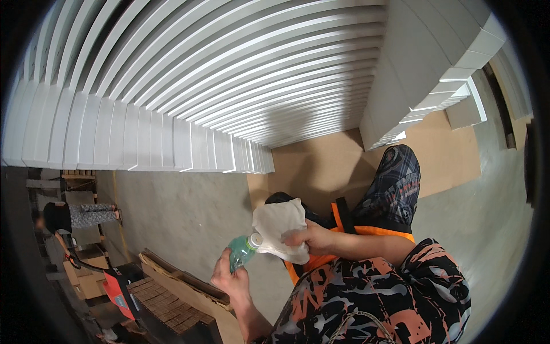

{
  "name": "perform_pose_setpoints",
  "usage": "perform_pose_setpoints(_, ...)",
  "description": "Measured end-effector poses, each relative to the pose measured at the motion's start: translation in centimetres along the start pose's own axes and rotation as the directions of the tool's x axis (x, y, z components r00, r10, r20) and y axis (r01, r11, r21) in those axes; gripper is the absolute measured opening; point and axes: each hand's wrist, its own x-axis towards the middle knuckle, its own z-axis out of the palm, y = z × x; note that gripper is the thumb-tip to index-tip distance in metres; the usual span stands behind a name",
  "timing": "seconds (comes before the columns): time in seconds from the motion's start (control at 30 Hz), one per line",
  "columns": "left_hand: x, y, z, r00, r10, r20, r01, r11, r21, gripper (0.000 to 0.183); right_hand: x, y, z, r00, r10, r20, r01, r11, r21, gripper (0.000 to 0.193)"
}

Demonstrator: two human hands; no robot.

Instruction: The person pours liquid from a bottle onto a cloth and wipes the edges and surfaces of several white furniture panels stacked on a pallet.

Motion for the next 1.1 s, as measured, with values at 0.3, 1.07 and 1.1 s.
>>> perform_pose_setpoints(0.3,4.2,0.3,-2.2,0.964,0.263,0.046,-0.267,0.943,0.2,0.045,0.7,-1.3,2.3,0.999,-0.034,-0.035,0.034,0.999,-0.011,0.05)
perform_pose_setpoints(1.07,11.0,0.1,-6.9,0.86,0.497,0.111,-0.494,0.76,0.422,0.04,3.9,-0.1,5.4,1.0,0.007,0.026,-0.009,0.997,0.083,0.05)
perform_pose_setpoints(1.1,11.1,0.2,-7.0,0.86,0.498,0.112,-0.495,0.76,0.422,0.04,4.0,-0.1,5.5,0.999,0.012,0.03,-0.015,0.996,0.087,0.05)
